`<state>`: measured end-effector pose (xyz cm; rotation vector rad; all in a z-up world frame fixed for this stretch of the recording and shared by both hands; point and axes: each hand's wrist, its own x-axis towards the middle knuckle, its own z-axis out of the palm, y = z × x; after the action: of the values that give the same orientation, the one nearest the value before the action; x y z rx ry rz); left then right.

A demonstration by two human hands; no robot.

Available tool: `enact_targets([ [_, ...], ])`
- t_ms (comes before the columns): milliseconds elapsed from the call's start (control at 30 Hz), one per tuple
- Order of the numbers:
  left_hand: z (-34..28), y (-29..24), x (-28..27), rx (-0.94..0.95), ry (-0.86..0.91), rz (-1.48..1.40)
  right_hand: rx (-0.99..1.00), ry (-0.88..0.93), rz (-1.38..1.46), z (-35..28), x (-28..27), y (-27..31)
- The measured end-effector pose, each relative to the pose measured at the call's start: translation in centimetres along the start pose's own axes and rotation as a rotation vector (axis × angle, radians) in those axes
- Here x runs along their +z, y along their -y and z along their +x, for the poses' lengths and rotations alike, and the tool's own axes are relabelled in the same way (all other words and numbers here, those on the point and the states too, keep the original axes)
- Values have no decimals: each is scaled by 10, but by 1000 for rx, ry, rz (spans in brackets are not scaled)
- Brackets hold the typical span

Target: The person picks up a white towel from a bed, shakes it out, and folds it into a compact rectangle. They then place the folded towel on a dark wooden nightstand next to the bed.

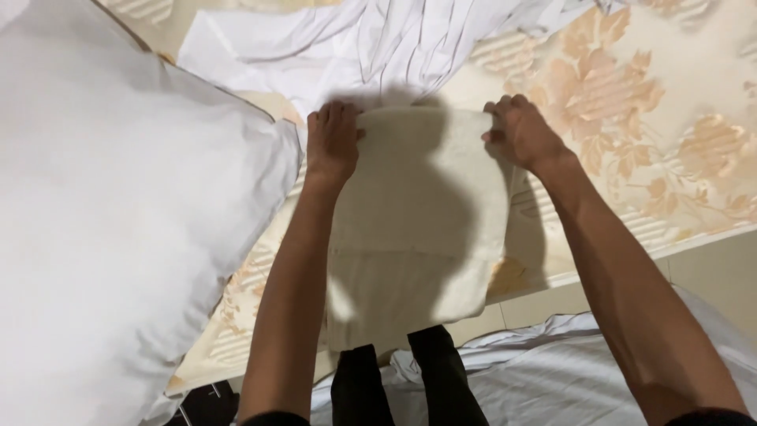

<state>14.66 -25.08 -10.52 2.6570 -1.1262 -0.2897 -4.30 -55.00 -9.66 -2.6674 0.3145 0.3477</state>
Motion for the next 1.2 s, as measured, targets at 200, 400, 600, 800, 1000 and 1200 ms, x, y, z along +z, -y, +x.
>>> enact_targets([
  [200,19,3,-45,-5,192,-79,258,224,152,-5,-43,26],
  [400,34,-20,-124,61,183,51,318,137,-36,-8,-105,42],
  [600,55,-31,-169,67,-58,-152,272,-99,-161,-5,-174,59],
  [800,83,-68,-245,97,-231,-308,195,-428,-163,-14,-246,82],
  [1000,71,-68,-247,524,-589,-603,240,-427,-197,-23,-265,86],
  [1200,45,-63,-231,141,-302,-503,234,-369,-139,-40,-233,84],
])
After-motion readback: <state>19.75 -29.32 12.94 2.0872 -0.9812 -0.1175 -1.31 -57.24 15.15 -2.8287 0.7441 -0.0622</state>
